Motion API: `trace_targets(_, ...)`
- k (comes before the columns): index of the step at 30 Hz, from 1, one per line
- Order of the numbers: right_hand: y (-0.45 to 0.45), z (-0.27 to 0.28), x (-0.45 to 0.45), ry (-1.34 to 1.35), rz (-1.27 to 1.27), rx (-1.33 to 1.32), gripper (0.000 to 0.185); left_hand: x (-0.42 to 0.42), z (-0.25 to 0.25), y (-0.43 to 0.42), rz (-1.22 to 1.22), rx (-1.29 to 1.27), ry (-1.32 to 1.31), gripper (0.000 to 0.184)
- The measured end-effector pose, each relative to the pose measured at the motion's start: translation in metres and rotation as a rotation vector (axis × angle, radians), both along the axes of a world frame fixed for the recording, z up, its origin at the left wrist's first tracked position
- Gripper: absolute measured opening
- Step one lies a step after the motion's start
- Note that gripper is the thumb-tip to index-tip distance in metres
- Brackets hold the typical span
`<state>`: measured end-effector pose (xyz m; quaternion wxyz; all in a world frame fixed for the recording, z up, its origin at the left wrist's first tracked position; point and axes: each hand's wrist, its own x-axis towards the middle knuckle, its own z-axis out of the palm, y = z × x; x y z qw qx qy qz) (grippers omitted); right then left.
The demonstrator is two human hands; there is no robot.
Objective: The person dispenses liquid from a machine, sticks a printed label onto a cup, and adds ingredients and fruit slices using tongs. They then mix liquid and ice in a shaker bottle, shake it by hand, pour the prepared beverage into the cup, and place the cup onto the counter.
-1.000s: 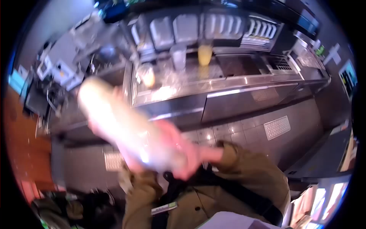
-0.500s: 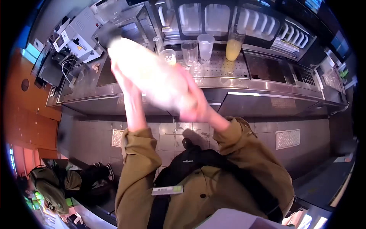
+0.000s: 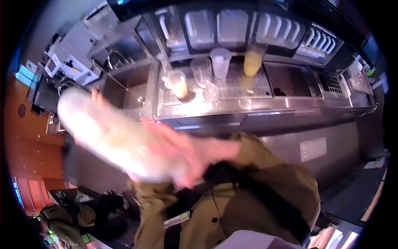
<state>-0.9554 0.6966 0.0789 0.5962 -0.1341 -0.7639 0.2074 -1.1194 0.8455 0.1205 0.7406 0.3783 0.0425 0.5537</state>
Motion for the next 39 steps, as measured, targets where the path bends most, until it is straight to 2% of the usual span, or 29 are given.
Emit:
trace_targets(1, 0.018, 0.002, 0.009, 0.062, 0.054, -0.07, 0.1, 0.008, 0.002, 0.004, 0.166, -0.069, 0.176, 0.068)
trace_targets(2, 0.02, -0.001, 0.006, 0.13, -0.008, -0.146, 0.089, 0.01, 0.003, 0.011, 0.253, -0.114, 0.291, 0.068)
trace_targets(3, 0.022, -0.004, 0.003, 0.202, -0.064, -0.223, 0.079, 0.001, -0.003, 0.027, 0.286, 0.04, 0.38, 0.065)
trace_targets(4, 0.005, -0.007, 0.003, 0.142, -0.032, -0.142, 0.077, -0.013, -0.008, 0.032, 0.006, 0.067, 0.21, 0.06)
trace_targets(6, -0.022, -0.019, 0.014, 0.033, 0.019, 0.098, 0.072, -0.003, -0.001, 0.017, -0.087, 0.152, 0.169, 0.057)
trace_targets(7, -0.027, -0.026, 0.03, -0.042, 0.088, 0.149, 0.072, 0.01, 0.0, 0.006, 0.109, 0.205, 0.294, 0.058)
trace_targets(9, -0.024, -0.016, 0.06, -0.071, 0.112, -0.004, 0.078, 0.067, 0.012, -0.037, 0.517, 0.306, 0.496, 0.059)
trace_targets(12, -0.01, -0.029, 0.09, 0.126, 0.108, -0.311, 0.086, 0.08, -0.021, -0.06, 0.365, 0.037, 0.319, 0.06)
trace_targets(15, -0.049, -0.038, 0.116, 0.023, 0.1, 0.009, 0.091, 0.078, -0.037, -0.082, 0.128, 0.076, 0.052, 0.06)
trace_targets(16, -0.061, -0.036, 0.127, 0.027, 0.187, 0.069, 0.067, 0.08, -0.035, -0.088, 0.107, 0.084, 0.025, 0.06)
trace_targets(17, -0.063, -0.025, 0.143, -0.068, 0.196, 0.083, 0.065, 0.085, -0.029, -0.089, 0.13, 0.085, 0.014, 0.06)
trace_targets(21, -0.053, -0.035, 0.131, 0.126, 0.249, -0.126, 0.076, 0.109, -0.017, -0.081, 0.377, -0.028, 0.26, 0.061)
trace_targets(23, -0.039, -0.029, 0.129, 0.156, 0.278, -0.169, 0.084, 0.104, -0.015, -0.092, 0.333, -0.009, 0.202, 0.062)
trace_targets(24, -0.053, -0.031, 0.132, 0.066, 0.243, -0.061, 0.082, 0.094, -0.017, -0.099, 0.236, 0.032, 0.102, 0.062)
trace_targets(25, -0.063, -0.034, 0.127, 0.112, 0.35, 0.014, 0.079, 0.089, -0.014, -0.104, 0.167, 0.068, 0.049, 0.062)
trace_targets(27, -0.06, -0.037, 0.119, 0.107, 0.406, 0.008, 0.085, 0.077, -0.014, -0.113, 0.103, 0.11, 0.023, 0.062)
trace_targets(29, -0.035, -0.028, 0.101, 0.132, 0.346, -0.17, 0.092, 0.064, -0.015, -0.113, 0.117, 0.106, 0.117, 0.063)
trace_targets(30, -0.036, -0.029, 0.094, 0.112, 0.338, -0.185, 0.093, 0.063, -0.013, -0.119, 0.169, 0.08, 0.169, 0.063)
trace_targets(32, -0.054, -0.028, 0.086, 0.1, 0.383, -0.131, 0.091, 0.049, -0.006, -0.146, 0.484, -0.069, 0.173, 0.054)
trace_targets(34, -0.075, -0.03, 0.08, 0.112, 0.46, 0.073, 0.08, -0.009, -0.027, -0.128, 0.092, 0.104, -0.017, 0.056)
trace_targets(35, -0.08, -0.027, 0.082, 0.069, 0.5, 0.11, 0.081, -0.014, -0.022, -0.135, 0.007, 0.127, -0.038, 0.054)
trace_targets(37, -0.068, -0.029, 0.064, 0.06, 0.578, 0.011, 0.083, -0.022, -0.014, -0.15, -0.162, 0.169, -0.067, 0.048)
trace_targets(39, -0.043, -0.011, 0.049, 0.064, 0.435, -0.223, 0.083, 0.007, 0.0, -0.16, 0.258, 0.048, 0.013, 0.051)
